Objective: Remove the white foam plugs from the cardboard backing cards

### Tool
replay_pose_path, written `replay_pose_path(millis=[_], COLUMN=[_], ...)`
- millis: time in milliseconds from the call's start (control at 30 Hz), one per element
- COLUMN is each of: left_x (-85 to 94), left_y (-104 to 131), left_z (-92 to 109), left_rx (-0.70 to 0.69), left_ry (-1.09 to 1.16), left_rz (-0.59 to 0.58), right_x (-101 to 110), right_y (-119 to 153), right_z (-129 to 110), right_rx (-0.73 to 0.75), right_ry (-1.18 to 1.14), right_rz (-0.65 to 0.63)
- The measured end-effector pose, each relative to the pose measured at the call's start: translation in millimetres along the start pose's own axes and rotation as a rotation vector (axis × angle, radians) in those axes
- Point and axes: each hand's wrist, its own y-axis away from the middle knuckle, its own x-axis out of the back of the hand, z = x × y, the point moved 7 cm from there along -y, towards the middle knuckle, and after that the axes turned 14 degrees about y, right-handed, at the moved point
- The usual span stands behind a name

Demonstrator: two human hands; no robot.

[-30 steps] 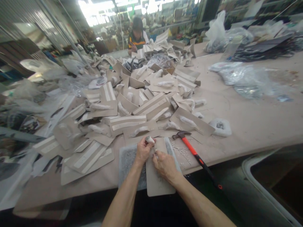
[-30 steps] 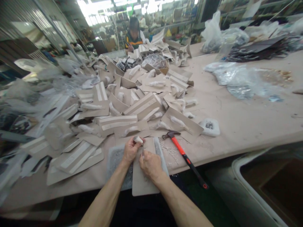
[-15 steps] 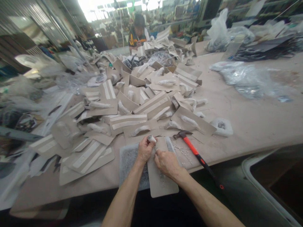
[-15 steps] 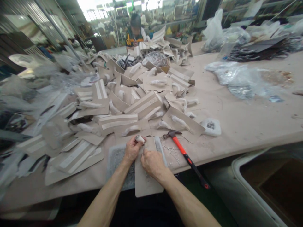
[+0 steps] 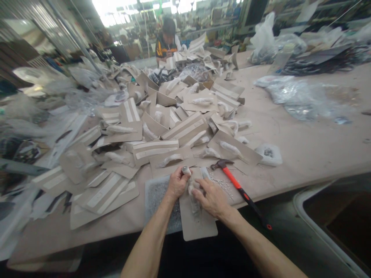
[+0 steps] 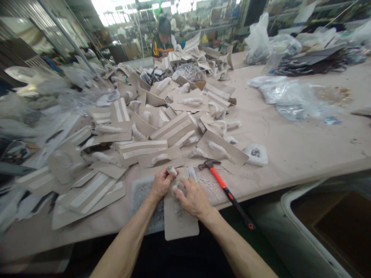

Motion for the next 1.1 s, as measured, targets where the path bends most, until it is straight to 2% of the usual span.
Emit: replay_pose_path(millis=[67, 100, 133, 233, 267, 333, 400, 467, 500, 567, 600, 667, 700, 767, 867, 933, 1033, 1067, 1100], left_x=[-3.6, -4.4, -4.7, -4.3, -4.7, -6.5, -7.9, -9.0, -9.5, -10.0, -10.0, -9.7, -9.6, -10.1, -12.2, -12.7, -5.0, -1.2, 1.4], left_y=[0, 0, 1, 3, 4, 6, 7, 8, 9, 9, 9, 10, 10, 10, 7, 7, 11, 14, 16], left_z=[6, 8, 9, 8, 8, 8, 10, 11, 11, 11, 10, 8, 7, 4, 1, 2, 4, 4, 4], left_rx=[-0.028, -0.039, -0.047, -0.060, -0.066, -0.090, -0.125, -0.141, -0.140, -0.129, -0.124, -0.121, -0.124, -0.128, -0.121, -0.120, -0.128, -0.127, -0.125], left_ry=[-0.046, -0.062, -0.073, -0.092, -0.098, -0.116, -0.127, -0.125, -0.121, -0.116, -0.116, -0.125, -0.134, -0.149, -0.151, -0.149, -0.161, -0.170, -0.182], left_rz=[-0.028, -0.025, -0.011, 0.037, 0.040, 0.026, 0.007, -0.013, -0.021, -0.037, -0.041, -0.046, -0.047, -0.046, -0.039, -0.043, -0.045, -0.044, -0.045], right_x=[20, 27, 30, 20, 15, 6, 0, -1, 4, 24, 38, 69, 79, 86, 87, 104, 138, 141, 136], right_y=[6, 10, 15, 30, 36, 47, 55, 60, 60, 54, 47, 32, 26, 15, 4, 0, -3, -3, -3], right_z=[32, 51, 71, 124, 135, 147, 143, 126, 115, 94, 83, 59, 47, 27, 11, 5, 2, 3, 3], right_rx=[-0.091, -0.162, -0.239, -0.399, -0.427, -0.491, -0.544, -0.597, -0.614, -0.574, -0.506, -0.307, -0.212, -0.076, 0.041, 0.048, -0.043, -0.072, -0.079], right_ry=[0.103, 0.192, 0.287, 0.435, 0.395, 0.131, -0.204, -0.516, -0.620, -0.694, -0.646, -0.399, -0.258, 0.014, 0.305, 0.336, 0.174, 0.132, 0.126], right_rz=[0.166, 0.210, 0.201, -0.054, -0.130, -0.224, -0.296, -0.389, -0.397, -0.305, -0.207, 0.010, 0.075, 0.077, -0.085, -0.046, 0.246, 0.316, 0.321])
